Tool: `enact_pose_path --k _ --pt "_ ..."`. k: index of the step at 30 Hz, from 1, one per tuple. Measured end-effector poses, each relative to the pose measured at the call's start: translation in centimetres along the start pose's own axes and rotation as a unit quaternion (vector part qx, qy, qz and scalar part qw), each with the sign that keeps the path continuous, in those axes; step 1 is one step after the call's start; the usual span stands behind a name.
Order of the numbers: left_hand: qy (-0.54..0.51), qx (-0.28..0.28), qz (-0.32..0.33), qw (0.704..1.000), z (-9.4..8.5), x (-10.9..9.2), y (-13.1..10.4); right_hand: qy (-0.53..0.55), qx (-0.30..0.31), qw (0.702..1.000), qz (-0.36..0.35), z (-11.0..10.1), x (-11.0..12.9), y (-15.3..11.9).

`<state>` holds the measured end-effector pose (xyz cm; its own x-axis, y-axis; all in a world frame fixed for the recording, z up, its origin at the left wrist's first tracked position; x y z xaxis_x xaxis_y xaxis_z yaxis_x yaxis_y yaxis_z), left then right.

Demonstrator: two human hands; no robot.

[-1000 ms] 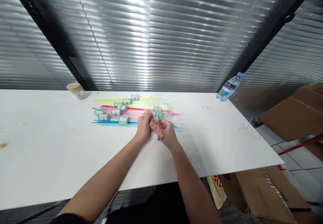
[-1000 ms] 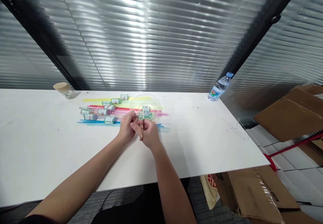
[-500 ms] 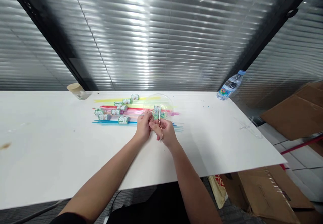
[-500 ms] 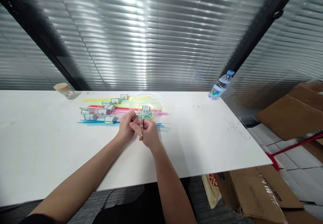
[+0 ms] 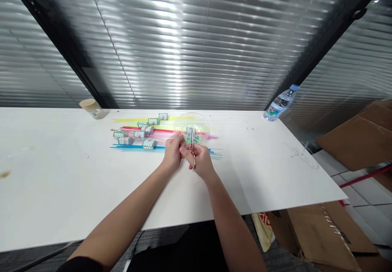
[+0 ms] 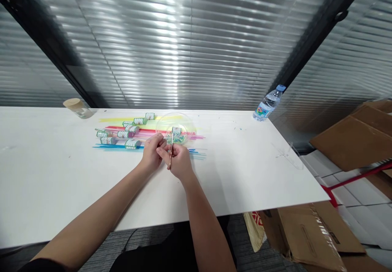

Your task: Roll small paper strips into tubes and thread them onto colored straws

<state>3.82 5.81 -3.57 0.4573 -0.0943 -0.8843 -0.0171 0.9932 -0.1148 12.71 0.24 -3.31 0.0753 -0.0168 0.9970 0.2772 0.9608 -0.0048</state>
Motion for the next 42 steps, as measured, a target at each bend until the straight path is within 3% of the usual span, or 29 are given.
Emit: enact_pose_path --k 12,23,42 --pt "0.033 0.0 0.017 0.999 -0.03 -0.15 -0.24 0.031 -0.007 0.999 0.0 0.06 -0.38 0.15" --pt "0.015 0.005 0.008 1.0 -0.02 0.18 -0.11 0.001 0.014 1.0 -0.001 -0.15 -0.34 0.01" --pt "0.027 0.03 -0.006 0.999 0.26 0.64 -0.4 -0.053 -0.01 0.998 -0.038 -0.63 -0.37 0.07"
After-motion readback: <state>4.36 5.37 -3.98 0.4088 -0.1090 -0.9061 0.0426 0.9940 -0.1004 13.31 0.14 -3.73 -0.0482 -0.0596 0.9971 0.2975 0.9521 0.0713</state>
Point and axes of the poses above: each hand's wrist, its own y-axis towards the middle knuckle, its own z-axis out of the palm, x = y × z, the point moved 5 cm from there along y, towards the middle knuckle, and after that the axes turned 12 degrees about -x, right-handed, at the moved point
